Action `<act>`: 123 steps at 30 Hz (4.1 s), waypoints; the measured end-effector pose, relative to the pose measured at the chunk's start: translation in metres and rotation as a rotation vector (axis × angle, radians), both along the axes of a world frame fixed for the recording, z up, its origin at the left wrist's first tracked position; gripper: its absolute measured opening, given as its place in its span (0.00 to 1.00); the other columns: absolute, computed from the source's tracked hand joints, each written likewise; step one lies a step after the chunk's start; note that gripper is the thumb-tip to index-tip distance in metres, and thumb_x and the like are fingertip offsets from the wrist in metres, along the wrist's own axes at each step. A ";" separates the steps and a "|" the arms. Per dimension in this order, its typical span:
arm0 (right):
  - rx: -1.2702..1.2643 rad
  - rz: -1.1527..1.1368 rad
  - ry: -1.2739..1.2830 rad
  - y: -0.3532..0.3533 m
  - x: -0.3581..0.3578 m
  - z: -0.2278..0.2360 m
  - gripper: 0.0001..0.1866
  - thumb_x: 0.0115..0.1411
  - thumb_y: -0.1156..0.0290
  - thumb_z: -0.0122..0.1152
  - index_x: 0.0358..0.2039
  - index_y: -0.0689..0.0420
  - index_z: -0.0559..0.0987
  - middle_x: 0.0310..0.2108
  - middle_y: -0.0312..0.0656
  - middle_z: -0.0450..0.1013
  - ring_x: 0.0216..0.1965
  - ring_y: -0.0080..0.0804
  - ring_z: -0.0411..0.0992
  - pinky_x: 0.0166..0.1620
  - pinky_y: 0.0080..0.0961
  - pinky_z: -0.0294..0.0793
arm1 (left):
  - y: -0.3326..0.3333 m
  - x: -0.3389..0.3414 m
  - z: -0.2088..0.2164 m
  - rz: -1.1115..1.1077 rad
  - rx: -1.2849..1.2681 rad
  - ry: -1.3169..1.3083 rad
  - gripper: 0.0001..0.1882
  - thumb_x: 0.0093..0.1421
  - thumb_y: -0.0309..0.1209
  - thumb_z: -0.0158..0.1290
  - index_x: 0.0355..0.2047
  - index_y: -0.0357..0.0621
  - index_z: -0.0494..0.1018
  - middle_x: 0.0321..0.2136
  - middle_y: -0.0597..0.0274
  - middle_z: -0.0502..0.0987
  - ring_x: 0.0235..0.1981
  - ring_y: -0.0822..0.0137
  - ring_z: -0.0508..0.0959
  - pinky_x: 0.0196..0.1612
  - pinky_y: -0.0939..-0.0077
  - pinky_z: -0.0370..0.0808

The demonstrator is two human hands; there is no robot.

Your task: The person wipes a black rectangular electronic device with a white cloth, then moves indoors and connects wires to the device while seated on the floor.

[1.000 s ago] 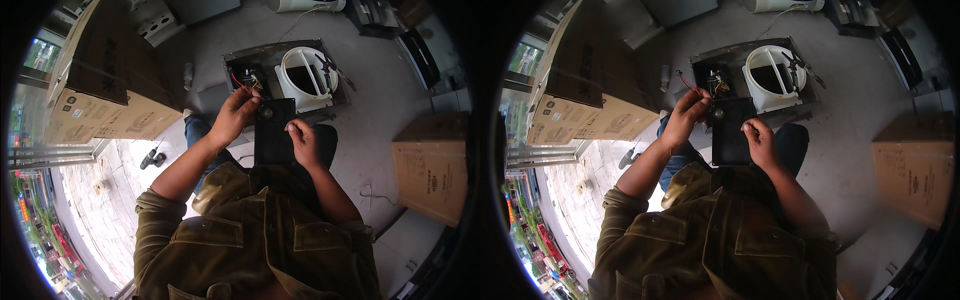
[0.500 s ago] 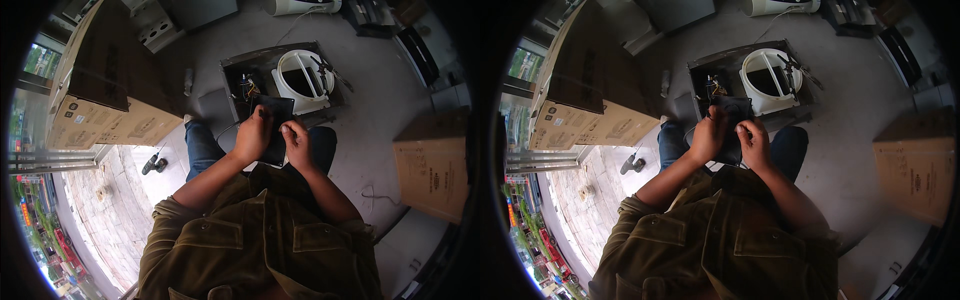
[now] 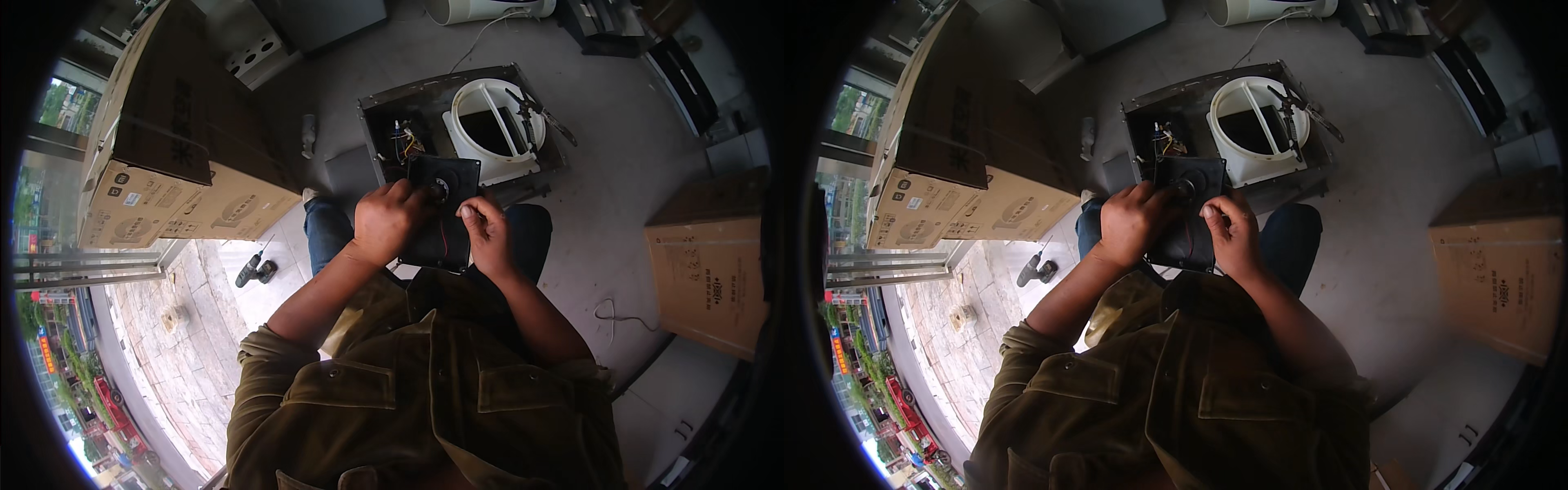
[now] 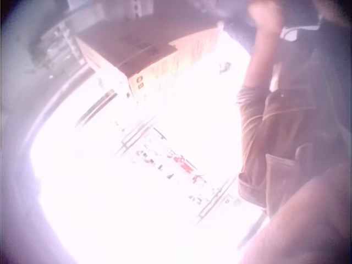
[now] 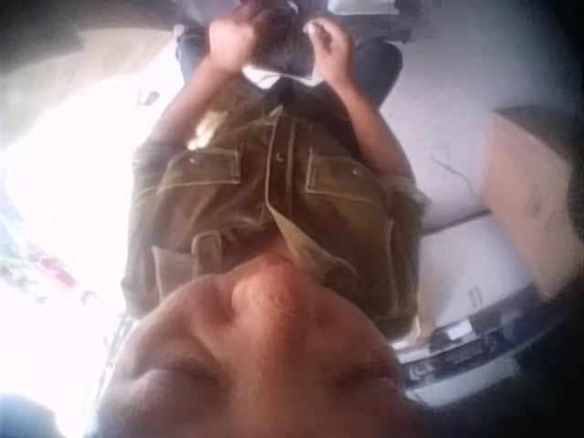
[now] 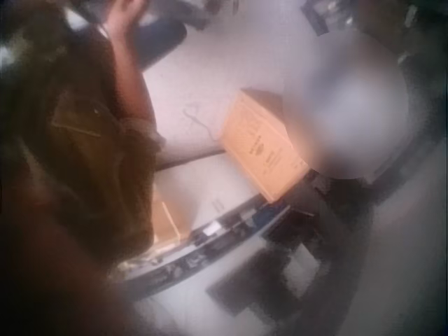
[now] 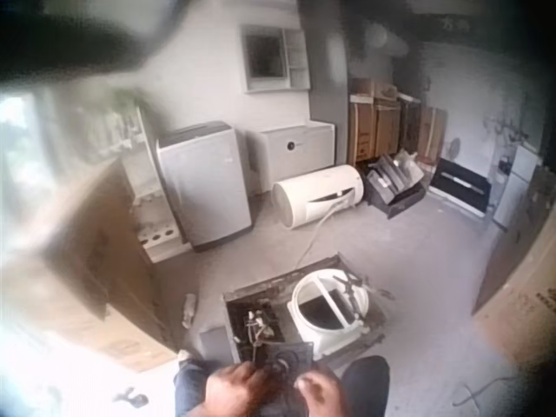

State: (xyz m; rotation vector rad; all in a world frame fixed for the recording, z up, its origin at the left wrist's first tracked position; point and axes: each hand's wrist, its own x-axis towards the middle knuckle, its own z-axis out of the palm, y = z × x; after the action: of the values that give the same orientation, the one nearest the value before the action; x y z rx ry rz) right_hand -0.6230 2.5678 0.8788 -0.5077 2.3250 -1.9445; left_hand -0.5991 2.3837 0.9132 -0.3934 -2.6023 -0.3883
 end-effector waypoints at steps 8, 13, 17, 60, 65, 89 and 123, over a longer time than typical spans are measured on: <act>0.060 0.054 0.054 -0.003 0.005 -0.001 0.07 0.60 0.71 0.54 0.28 0.62 0.74 0.29 0.40 0.66 0.27 0.27 0.67 0.30 0.20 0.65 | 0.003 -0.006 -0.002 0.008 -0.037 0.001 0.10 0.46 0.33 0.54 0.32 0.55 0.76 0.20 0.67 0.66 0.22 0.67 0.73 0.21 0.73 0.70; 0.027 0.049 0.020 -0.003 0.005 -0.007 0.07 0.59 0.71 0.54 0.28 0.61 0.74 0.28 0.40 0.67 0.27 0.29 0.67 0.30 0.21 0.65 | 0.006 -0.008 0.000 0.037 -0.020 -0.013 0.08 0.45 0.33 0.57 0.29 0.53 0.76 0.19 0.65 0.68 0.20 0.64 0.73 0.21 0.71 0.70; 0.049 0.043 0.018 -0.002 0.006 -0.005 0.07 0.59 0.71 0.54 0.29 0.61 0.74 0.28 0.41 0.67 0.28 0.29 0.67 0.30 0.22 0.65 | 0.008 -0.006 0.006 0.047 0.001 -0.043 0.09 0.45 0.34 0.56 0.29 0.53 0.75 0.20 0.65 0.69 0.21 0.64 0.74 0.20 0.71 0.71; 0.068 0.034 0.346 -0.008 0.009 0.014 0.03 0.55 0.75 0.57 0.29 0.60 0.74 0.40 0.48 0.67 0.34 0.41 0.68 0.35 0.28 0.68 | 0.015 -0.006 0.003 0.070 0.190 0.035 0.13 0.47 0.33 0.57 0.30 0.42 0.68 0.21 0.59 0.70 0.20 0.58 0.73 0.21 0.68 0.71; 0.071 0.023 0.370 -0.007 0.006 0.014 0.03 0.57 0.75 0.56 0.29 0.60 0.74 0.38 0.46 0.66 0.34 0.40 0.68 0.36 0.28 0.67 | 0.006 -0.006 -0.005 0.012 -0.002 0.102 0.13 0.46 0.34 0.58 0.29 0.41 0.68 0.21 0.60 0.70 0.20 0.60 0.73 0.21 0.69 0.71; 0.034 0.031 0.253 -0.008 0.005 0.012 0.04 0.58 0.75 0.55 0.28 0.61 0.74 0.33 0.43 0.68 0.32 0.34 0.68 0.34 0.26 0.66 | 0.000 -0.011 -0.014 -0.061 0.001 0.124 0.12 0.48 0.34 0.57 0.32 0.45 0.72 0.20 0.64 0.70 0.20 0.64 0.73 0.20 0.71 0.70; 0.130 -0.189 0.146 0.065 -0.014 -0.001 0.08 0.62 0.72 0.51 0.30 0.63 0.73 0.27 0.37 0.68 0.30 0.23 0.65 0.36 0.18 0.64 | 0.053 -0.060 0.027 -0.270 0.249 -0.235 0.13 0.47 0.36 0.61 0.33 0.47 0.77 0.26 0.60 0.75 0.24 0.60 0.77 0.26 0.69 0.73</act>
State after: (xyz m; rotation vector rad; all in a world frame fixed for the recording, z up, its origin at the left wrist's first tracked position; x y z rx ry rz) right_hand -0.6365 2.6330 0.8778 -0.4484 2.6586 -1.8711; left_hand -0.6592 2.4366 0.9401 -0.6473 -2.6826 -0.8897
